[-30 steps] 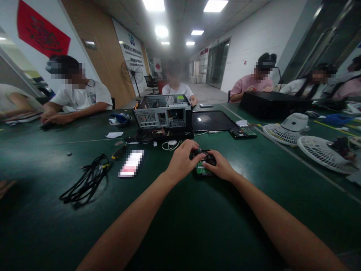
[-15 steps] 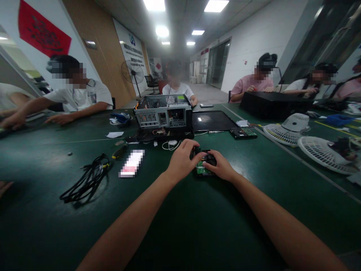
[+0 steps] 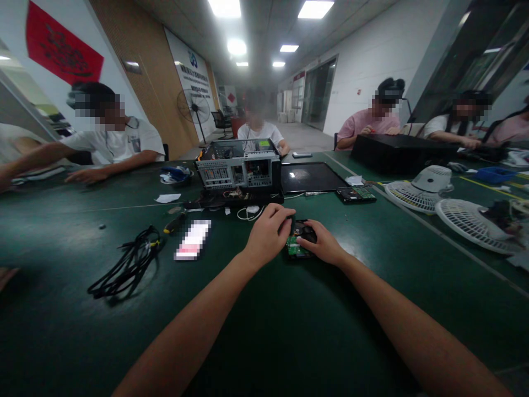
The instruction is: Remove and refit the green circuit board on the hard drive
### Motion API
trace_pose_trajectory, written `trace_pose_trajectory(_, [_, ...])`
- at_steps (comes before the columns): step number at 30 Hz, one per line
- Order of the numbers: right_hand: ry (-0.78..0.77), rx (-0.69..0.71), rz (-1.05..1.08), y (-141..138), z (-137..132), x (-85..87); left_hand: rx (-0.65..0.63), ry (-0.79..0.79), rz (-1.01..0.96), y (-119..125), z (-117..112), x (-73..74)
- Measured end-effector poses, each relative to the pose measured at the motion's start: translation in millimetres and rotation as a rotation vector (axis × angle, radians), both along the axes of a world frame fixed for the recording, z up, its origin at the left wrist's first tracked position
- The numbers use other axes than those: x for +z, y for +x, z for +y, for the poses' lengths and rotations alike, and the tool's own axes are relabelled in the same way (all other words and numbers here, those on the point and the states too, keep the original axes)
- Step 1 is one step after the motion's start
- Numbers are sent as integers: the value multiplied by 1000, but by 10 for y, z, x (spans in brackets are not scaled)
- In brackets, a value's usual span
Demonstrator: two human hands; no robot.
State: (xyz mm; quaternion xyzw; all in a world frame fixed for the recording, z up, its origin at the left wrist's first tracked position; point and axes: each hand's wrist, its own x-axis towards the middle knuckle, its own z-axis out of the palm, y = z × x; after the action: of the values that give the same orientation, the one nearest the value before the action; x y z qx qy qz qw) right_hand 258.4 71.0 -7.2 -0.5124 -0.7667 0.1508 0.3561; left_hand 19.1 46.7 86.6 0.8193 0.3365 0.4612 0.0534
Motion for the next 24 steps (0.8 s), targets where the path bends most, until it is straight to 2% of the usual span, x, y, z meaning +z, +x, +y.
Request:
trace_pose_trajectory(8, [0,6,7,0,-1,-1,-15,-34,-17,10,-5,9])
trace_pose_trajectory(19, [-3,0,-15,12,2,-2,49,-66,-17,12,-6,10])
trace_pose_trajectory(24, [-8,2,-24,10,0,1,35,-68,1,9,-17,30])
